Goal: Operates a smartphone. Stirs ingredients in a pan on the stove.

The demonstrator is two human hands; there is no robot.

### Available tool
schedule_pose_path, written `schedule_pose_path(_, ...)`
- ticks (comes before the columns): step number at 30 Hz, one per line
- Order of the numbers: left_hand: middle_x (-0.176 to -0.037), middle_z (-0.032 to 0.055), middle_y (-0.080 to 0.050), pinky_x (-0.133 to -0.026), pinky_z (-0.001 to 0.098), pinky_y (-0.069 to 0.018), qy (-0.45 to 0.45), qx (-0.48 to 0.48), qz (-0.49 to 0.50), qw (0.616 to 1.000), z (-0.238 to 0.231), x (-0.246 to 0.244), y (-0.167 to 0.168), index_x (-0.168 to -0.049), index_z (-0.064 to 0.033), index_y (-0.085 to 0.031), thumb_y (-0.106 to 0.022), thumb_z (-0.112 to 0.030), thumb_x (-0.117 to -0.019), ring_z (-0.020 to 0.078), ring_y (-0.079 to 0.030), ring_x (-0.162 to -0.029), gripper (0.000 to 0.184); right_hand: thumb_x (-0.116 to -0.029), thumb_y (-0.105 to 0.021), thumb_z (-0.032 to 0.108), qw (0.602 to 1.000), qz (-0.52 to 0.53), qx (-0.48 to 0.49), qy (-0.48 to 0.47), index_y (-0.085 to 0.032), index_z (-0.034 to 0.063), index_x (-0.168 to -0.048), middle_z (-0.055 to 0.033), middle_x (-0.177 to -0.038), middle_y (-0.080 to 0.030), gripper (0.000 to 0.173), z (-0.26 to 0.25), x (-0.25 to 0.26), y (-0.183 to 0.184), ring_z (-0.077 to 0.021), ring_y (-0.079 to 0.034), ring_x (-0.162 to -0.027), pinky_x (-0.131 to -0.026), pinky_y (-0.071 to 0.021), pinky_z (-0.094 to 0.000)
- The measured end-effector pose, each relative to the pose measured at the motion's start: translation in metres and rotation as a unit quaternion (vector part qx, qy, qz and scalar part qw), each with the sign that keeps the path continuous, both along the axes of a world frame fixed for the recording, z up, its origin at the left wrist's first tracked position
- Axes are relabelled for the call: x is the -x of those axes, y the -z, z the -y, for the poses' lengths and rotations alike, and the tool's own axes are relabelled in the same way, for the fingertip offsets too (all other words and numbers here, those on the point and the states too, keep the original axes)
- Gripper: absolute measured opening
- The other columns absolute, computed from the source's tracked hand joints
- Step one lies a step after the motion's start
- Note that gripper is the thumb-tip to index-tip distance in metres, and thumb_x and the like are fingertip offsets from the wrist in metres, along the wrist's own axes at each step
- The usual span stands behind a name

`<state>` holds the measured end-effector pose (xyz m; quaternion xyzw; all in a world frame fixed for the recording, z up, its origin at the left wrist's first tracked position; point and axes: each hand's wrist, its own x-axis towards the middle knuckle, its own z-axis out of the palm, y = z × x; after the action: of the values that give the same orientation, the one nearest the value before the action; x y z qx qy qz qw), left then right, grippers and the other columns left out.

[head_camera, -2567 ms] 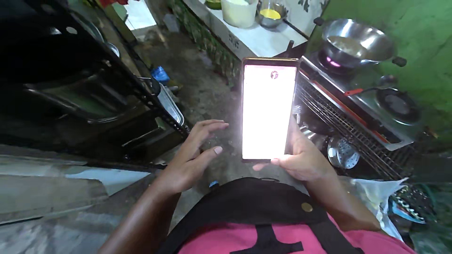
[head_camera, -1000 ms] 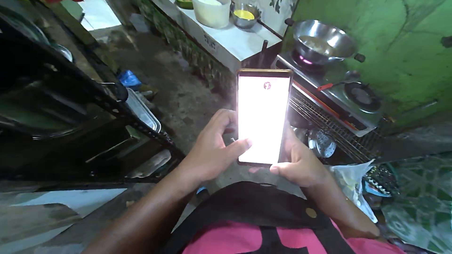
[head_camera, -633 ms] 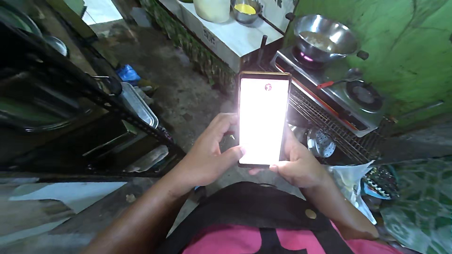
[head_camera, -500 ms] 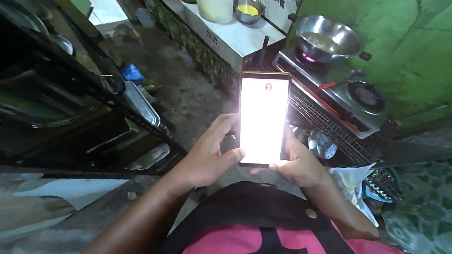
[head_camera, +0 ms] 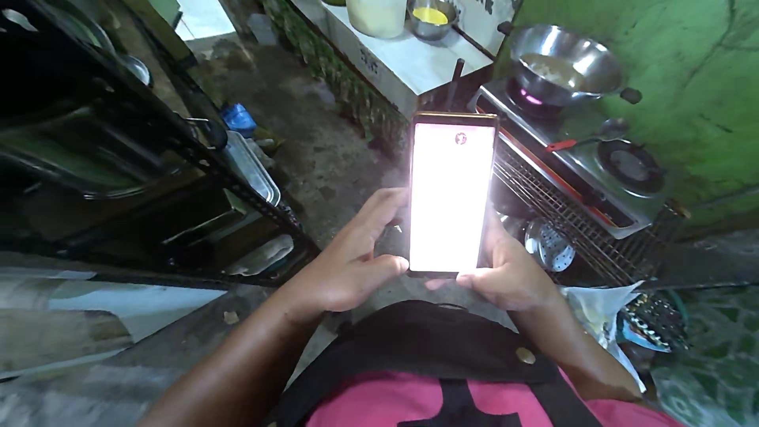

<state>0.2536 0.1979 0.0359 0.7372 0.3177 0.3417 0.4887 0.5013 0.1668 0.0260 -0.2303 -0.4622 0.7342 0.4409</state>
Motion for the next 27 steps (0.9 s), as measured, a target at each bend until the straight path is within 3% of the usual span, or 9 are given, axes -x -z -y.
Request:
schedule_pose_path(9, -0.145, -0.0034, -0.049, -0.110, 0.0336, -0.0474, -0.001, 0.002, 0.003, 1.000, -0.003, 0.003, 0.002, -0.152, -0.0180, -0.046, -0.063, -0.017, -0.0798, 0.0116, -0.049, -0.135, 0.074, -0.0787, -0.060, -0.020, 1.000, 0.002, 0.016, 0.002, -0.013, 0.0277, -0.159, -0.0106, -0.137, -0.060, 0.104, -0.006, 0.004, 0.003, -0.0325, -0.070, -0.115, -0.087, -0.0645, -0.0534)
schedule_pose_path(14, -0.144, -0.0029, -0.049, -0.102, 0.0302, -0.0519, -0.011, 0.010, 0.003, 1.000, -0.004, 0.006, 0.004, -0.152, -0.0188, -0.046, -0.064, -0.019, -0.0812, 0.0099, -0.052, -0.129, 0.073, -0.0782, -0.062, -0.019, 1.000, 0.011, 0.013, -0.005, -0.010, 0.0259, -0.159, -0.0105, -0.136, -0.061, 0.106, -0.010, 0.005, 0.003, -0.0321, -0.070, -0.114, -0.087, -0.0647, -0.0529)
schedule_pose_path(27, -0.143, -0.0026, -0.049, -0.104, 0.0300, -0.0505, -0.021, 0.014, -0.013, 1.000, -0.004, 0.011, 0.005, -0.154, -0.0168, -0.042, -0.063, -0.019, -0.0809, 0.0097, -0.052, -0.130, 0.076, -0.0791, -0.060, -0.019, 1.000, 0.017, 0.013, -0.013, -0.015, 0.0257, -0.158, -0.0105, -0.135, -0.061, 0.101, -0.018, 0.010, 0.003, -0.0317, -0.071, -0.112, -0.085, -0.0654, -0.0522)
